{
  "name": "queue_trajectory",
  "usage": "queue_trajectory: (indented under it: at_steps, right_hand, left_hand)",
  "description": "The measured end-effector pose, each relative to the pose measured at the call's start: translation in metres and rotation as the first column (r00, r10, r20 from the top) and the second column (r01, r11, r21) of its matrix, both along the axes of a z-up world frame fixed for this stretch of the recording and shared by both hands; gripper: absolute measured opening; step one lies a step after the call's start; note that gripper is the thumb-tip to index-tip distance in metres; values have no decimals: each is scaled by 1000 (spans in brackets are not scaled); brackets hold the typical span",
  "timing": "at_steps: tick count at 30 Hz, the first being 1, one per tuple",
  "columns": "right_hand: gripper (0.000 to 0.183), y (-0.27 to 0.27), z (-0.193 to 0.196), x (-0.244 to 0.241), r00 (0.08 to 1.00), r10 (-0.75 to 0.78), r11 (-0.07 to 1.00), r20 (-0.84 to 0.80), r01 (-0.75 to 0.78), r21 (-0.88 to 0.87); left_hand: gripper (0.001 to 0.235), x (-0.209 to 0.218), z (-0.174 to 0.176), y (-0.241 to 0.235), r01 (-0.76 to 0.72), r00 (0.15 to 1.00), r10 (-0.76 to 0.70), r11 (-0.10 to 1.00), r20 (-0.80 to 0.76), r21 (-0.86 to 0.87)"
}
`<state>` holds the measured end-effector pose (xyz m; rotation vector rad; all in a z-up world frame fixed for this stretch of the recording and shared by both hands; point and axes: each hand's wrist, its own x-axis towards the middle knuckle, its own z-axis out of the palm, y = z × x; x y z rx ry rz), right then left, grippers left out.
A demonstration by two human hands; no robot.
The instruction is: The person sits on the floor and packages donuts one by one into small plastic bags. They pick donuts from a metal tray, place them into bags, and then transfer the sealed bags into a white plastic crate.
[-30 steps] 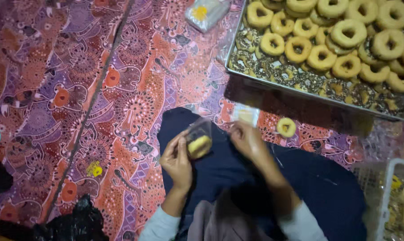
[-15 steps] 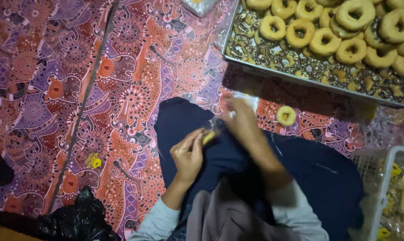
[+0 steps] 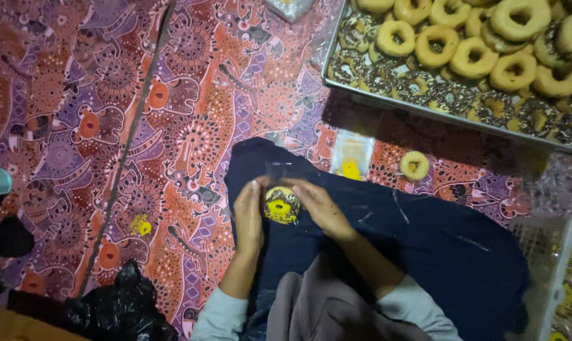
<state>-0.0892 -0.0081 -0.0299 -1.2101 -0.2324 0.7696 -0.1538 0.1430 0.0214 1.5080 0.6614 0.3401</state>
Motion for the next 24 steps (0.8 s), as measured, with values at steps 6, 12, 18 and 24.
queue_trajectory:
  at_steps: [6,12,18,24]
  right_hand:
    - [31,4,22,12,839,-265,949,475,314,-25]
    - [14,5,25,14,643,-319,832,696,542,-119]
    - [20,-25,-22,-14,874,-221,867,433,380,-323]
    - [43,-119,-72,24,908,-338,935,-249,293,-200]
  left_hand:
    - [11,5,-15,0,37,982,-52,996,183,83]
    - [11,-1,-13,-4,17,949,8,997,315,-77]
    - [15,-23,-29,-22,72,993,-80,994,-89,-86]
    - [4,33,-62,-95,335,921,-387,838,36,431]
